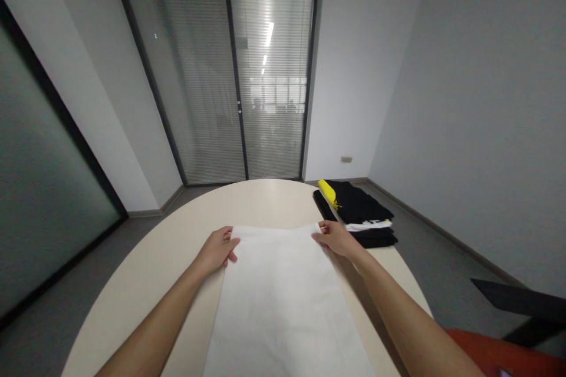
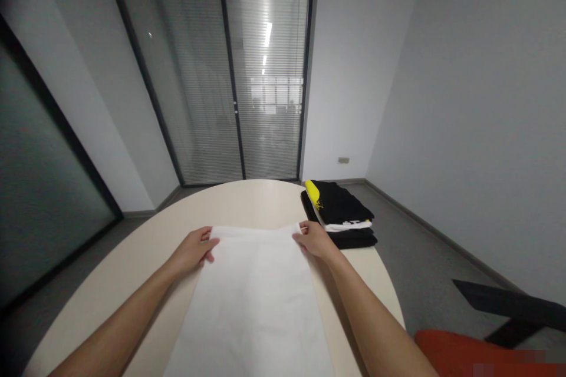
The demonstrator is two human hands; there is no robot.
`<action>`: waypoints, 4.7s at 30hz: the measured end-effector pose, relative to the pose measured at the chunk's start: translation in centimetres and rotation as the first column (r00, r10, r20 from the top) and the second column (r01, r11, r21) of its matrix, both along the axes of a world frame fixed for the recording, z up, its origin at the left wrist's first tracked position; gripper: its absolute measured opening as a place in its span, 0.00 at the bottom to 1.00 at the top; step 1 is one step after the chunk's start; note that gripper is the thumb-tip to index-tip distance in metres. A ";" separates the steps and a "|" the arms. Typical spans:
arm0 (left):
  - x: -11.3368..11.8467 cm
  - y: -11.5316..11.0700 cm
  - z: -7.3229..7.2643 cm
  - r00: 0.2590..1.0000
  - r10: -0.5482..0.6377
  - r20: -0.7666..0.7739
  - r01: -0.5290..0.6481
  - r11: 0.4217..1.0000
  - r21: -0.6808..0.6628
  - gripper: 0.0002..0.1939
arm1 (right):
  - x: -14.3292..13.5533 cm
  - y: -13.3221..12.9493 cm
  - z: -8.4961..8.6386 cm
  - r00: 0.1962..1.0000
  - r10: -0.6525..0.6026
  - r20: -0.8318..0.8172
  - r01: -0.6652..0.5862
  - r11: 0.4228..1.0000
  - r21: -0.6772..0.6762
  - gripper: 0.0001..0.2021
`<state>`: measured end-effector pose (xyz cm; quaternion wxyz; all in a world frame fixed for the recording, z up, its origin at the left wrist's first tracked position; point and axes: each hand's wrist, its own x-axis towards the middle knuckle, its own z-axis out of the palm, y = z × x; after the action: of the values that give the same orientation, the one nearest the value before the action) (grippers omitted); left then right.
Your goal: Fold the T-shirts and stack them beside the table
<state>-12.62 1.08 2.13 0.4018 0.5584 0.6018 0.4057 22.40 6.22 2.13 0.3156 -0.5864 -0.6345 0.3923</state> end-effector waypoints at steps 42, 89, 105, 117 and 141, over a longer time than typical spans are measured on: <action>-2.7 -3.8 4.8 0.839 -0.251 0.484 0.278 0.960 0.015 0.23 | 1.9 -3.3 4.9 0.692 0.381 -0.612 -0.421 0.903 0.086 0.19; -2.2 0.2 -3.2 0.935 0.147 -0.322 -0.073 0.970 0.233 0.14 | -0.4 -1.5 0.5 0.924 0.189 0.333 -0.275 0.932 0.236 0.19; 5.7 -4.2 -1.0 0.545 -0.182 -0.818 0.387 0.920 0.053 0.39 | -7.5 -5.9 0.4 0.707 0.352 0.613 -0.568 0.799 0.196 0.32; 5.4 -4.2 -0.9 0.570 -0.190 -0.800 0.374 0.926 0.047 0.40 | -6.1 -7.7 2.9 0.593 0.553 0.585 -0.675 0.738 -0.014 0.56; 4.7 -5.5 1.0 0.604 -0.058 -0.795 0.420 0.871 0.256 0.26 | -3.2 -4.1 1.6 0.867 0.168 0.470 -0.339 0.889 0.307 0.30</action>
<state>-7.89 -4.38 3.13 0.0310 0.8261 0.5297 0.1898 19.18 2.09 3.71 0.2194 -0.4957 -0.8247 0.1613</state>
